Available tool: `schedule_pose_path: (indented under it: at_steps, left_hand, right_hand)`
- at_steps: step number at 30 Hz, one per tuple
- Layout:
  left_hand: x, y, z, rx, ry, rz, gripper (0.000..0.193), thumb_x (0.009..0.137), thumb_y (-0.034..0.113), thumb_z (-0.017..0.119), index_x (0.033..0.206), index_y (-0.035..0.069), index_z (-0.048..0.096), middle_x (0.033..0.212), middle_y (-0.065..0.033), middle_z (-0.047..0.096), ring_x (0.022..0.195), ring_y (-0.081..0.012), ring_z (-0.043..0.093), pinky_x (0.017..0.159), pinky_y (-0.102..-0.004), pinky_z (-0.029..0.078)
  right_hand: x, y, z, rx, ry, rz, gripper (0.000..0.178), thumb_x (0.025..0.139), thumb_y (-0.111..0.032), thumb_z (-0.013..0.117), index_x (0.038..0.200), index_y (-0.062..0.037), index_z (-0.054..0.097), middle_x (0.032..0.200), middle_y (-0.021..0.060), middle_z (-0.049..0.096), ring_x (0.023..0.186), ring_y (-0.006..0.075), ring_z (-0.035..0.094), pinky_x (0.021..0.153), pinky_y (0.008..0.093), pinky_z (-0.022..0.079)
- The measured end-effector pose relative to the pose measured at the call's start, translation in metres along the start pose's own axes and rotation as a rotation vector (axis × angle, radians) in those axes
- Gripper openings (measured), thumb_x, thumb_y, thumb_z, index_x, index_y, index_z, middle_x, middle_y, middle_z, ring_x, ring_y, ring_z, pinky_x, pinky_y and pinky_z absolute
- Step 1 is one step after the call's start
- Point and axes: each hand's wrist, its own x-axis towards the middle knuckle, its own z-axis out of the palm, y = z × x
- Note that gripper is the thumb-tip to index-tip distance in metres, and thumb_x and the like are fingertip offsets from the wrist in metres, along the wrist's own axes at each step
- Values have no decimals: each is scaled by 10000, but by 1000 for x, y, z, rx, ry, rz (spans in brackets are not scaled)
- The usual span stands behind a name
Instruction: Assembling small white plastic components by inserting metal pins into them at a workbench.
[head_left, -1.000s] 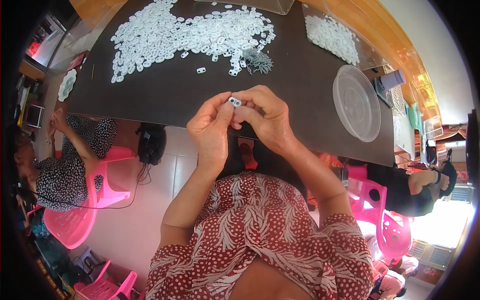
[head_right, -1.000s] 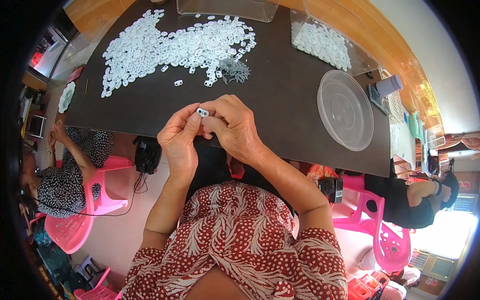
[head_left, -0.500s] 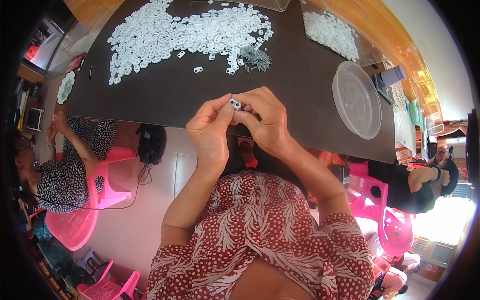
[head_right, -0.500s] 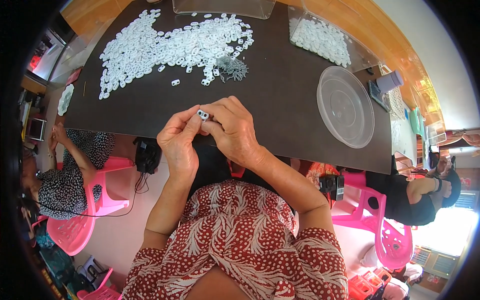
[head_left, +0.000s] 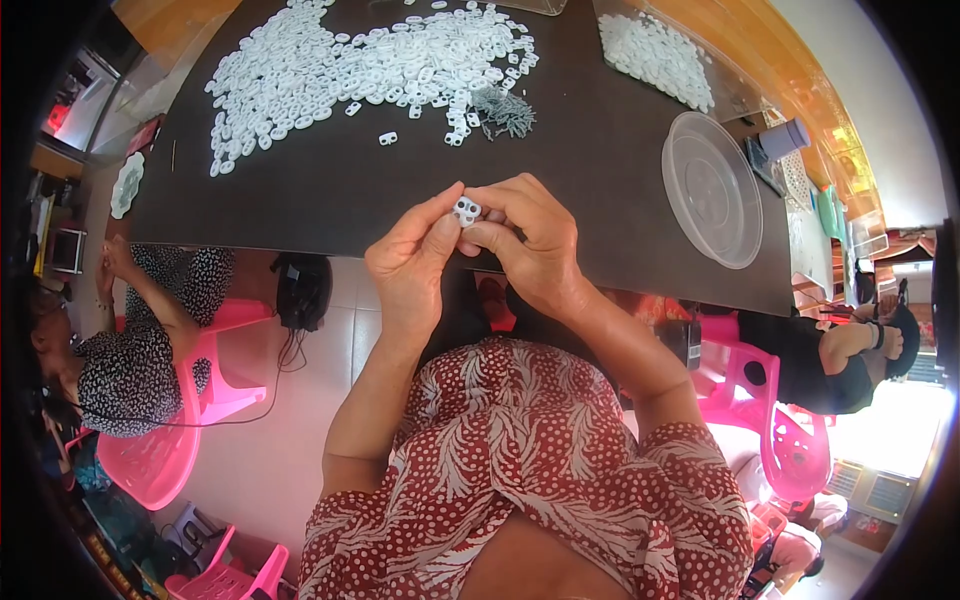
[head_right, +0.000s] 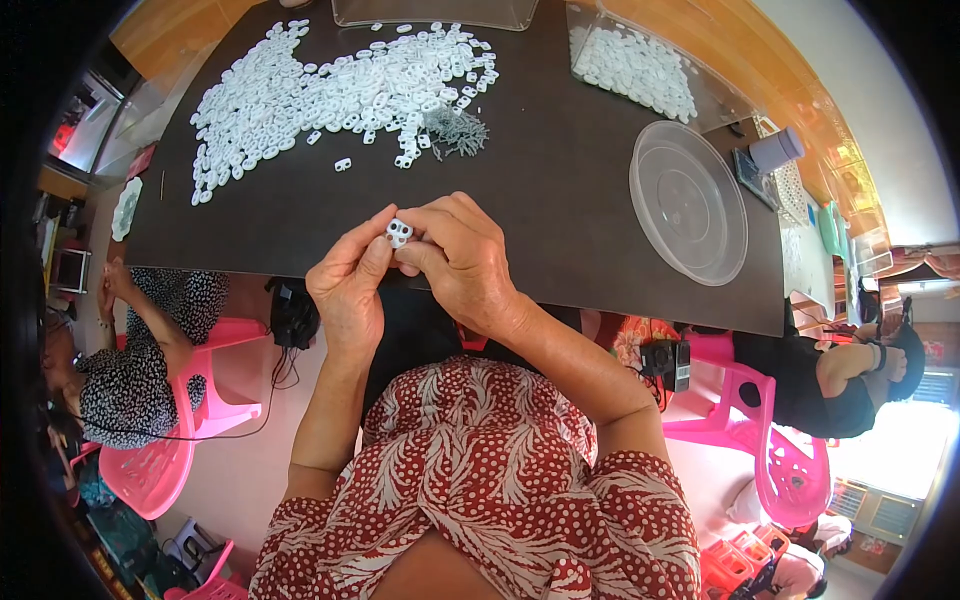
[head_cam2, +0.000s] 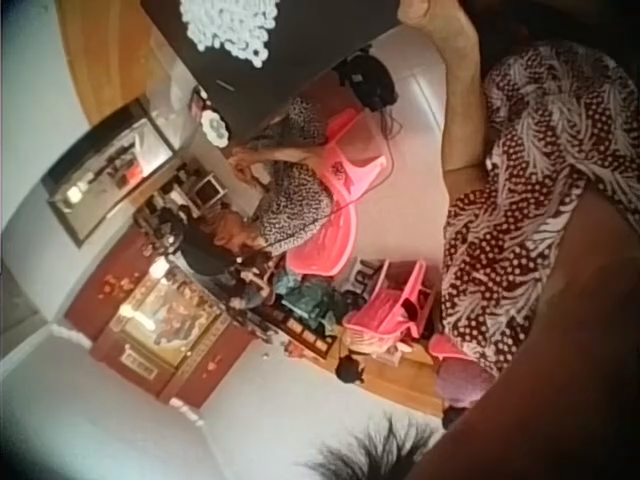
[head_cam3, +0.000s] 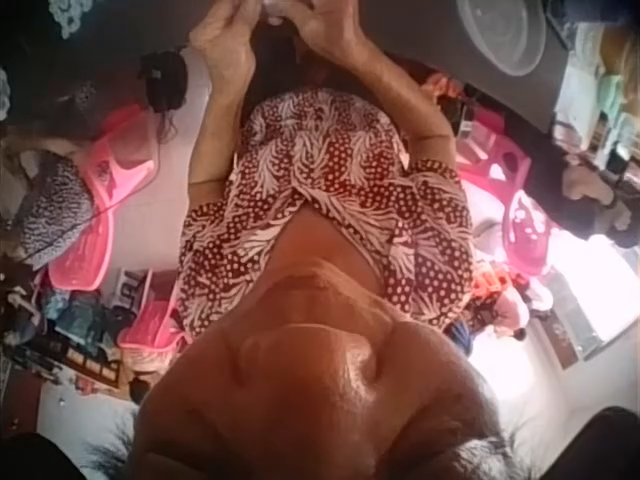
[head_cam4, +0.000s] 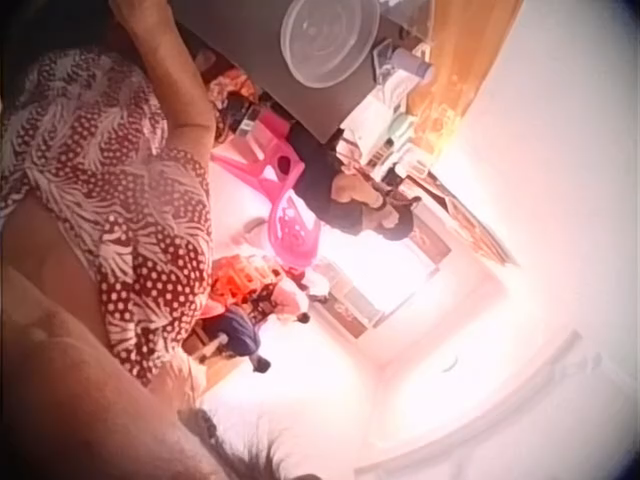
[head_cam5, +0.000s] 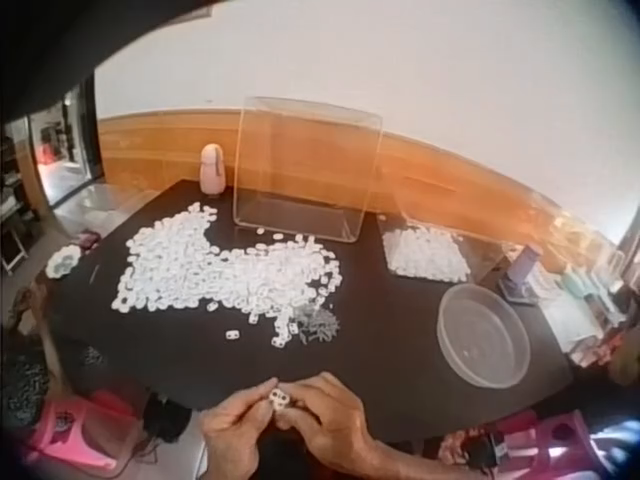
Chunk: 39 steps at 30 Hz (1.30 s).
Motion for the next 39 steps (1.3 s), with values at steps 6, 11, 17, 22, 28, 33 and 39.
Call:
schedule_pose_path:
  at_steps: [6, 11, 17, 22, 28, 33, 39]
  left_hand:
    - [-4, -4, 4, 69, 12, 143, 227, 898, 5, 547, 1111, -60, 588, 904, -67, 605, 745, -94, 549, 685, -217, 478]
    - [-8, -6, 6, 103, 45, 199, 212, 908, 38, 551, 1095, -56, 585, 887, -47, 590, 747, -82, 536, 685, -208, 470]
    - [-10, -7, 8, 114, 64, 243, 203, 915, 87, 558, 1068, -43, 588, 882, -34, 586, 740, -69, 526, 678, -202, 461]
    - [-10, -2, 7, 106, 109, 217, 199, 902, 102, 582, 1033, -44, 611, 940, -46, 608, 816, -71, 536, 778, -204, 437]
    - [-11, 3, 9, 33, 99, 207, 193, 904, 104, 578, 1028, -40, 612, 918, -33, 602, 784, -58, 522, 727, -185, 424]
    - [-12, 0, 11, -5, 110, 198, 191, 907, 119, 578, 1024, -29, 611, 868, -1, 575, 719, -29, 458, 639, -166, 363]
    - [-16, -7, 11, 36, 146, 215, 185, 912, 127, 572, 1009, -27, 603, 874, -2, 567, 750, -38, 466, 683, -173, 380]
  right_hand:
    - [-3, -3, 2, 6, 16, -65, 281, 658, 55, 656, 934, 9, 635, 765, 79, 611, 686, 216, 534, 604, 318, 446]
    - [-5, -3, 4, 16, 27, -76, 300, 658, 72, 656, 952, 16, 630, 801, 95, 618, 687, 218, 535, 600, 315, 449]
    - [-8, 1, 8, 10, 25, -115, 273, 717, 60, 654, 988, 35, 631, 861, 100, 628, 697, 164, 538, 586, 273, 459]
    - [-7, -9, 7, 40, 5, -38, 293, 687, 58, 657, 973, 9, 622, 826, 98, 612, 709, 218, 543, 603, 303, 458]
    - [-8, -10, 8, 14, 38, -98, 298, 685, 32, 683, 974, 9, 613, 846, 102, 614, 718, 226, 549, 606, 310, 458]
    - [-9, -11, 11, -71, 74, -176, 308, 672, 31, 691, 968, 17, 609, 863, 106, 616, 716, 240, 553, 606, 319, 460]
    - [-13, -6, 14, -99, 107, -237, 333, 658, 38, 698, 976, 22, 602, 855, 115, 607, 706, 248, 545, 588, 321, 461]
